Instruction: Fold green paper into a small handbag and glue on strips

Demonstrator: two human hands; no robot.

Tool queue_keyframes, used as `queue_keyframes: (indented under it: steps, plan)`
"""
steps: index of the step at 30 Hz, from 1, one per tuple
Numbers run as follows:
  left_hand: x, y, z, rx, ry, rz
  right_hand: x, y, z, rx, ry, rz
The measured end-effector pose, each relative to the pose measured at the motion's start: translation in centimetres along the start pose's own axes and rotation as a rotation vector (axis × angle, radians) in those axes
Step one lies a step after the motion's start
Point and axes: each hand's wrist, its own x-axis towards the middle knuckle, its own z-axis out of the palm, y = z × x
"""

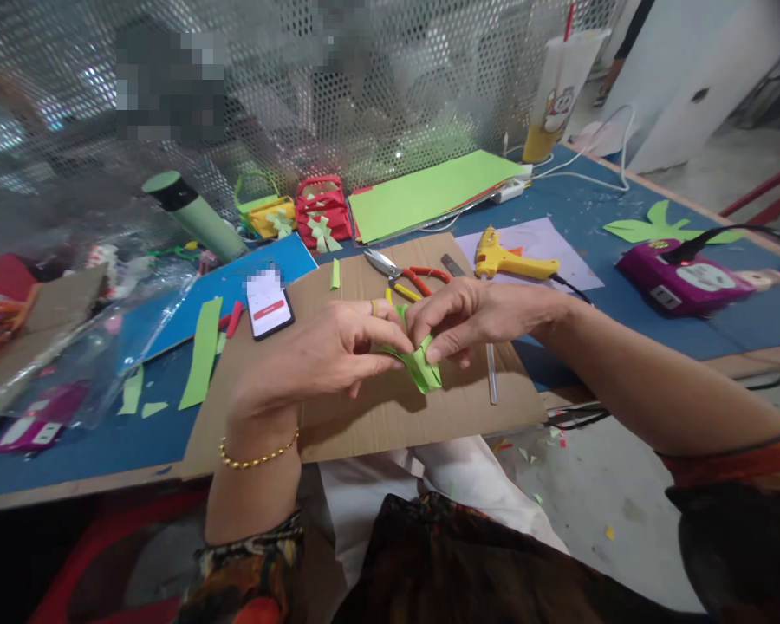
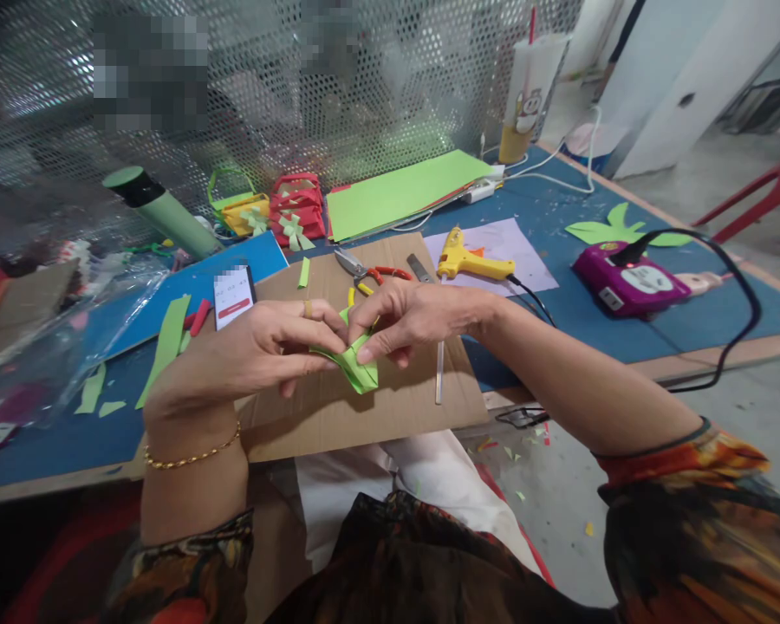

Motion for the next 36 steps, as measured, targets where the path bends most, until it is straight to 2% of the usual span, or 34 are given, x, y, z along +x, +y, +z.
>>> queue_keyframes:
  steps: [5, 15, 18, 24, 29, 36]
  plan:
    - [0.1, -0.02, -0.18, -0.011, 0.012, -0.01, -0.16, -0.09, 0.05, 0.0, -0.003, -0.009]
    - [0.38, -0.25, -0.05, -0.078, 0.06, 0.085, 0.07, -0.32, 0.35, -0.061, 0.0, -0.034]
    - [0.16, -0.29, -0.14, -0.12, 0.043, 0.096, 0.07, -0.26, 0.31, -0.062, 0.012, -0.042]
    - [-0.06, -0.06, -0.35, -0.152, -0.014, -0.006, -0.08, -0.43, 0.16, -0.105, 0.016, -0.062]
    - [0.06, -0.07, -0.38, -0.157, 0.002, -0.034, -0.08, -0.11, 0.01, -0.128, 0.069, -0.074]
    - [0.23, 0.37, -0.42, -0.172, 0.03, -0.176, -0.03, -0.1, -0.24, -0.158, 0.085, -0.065]
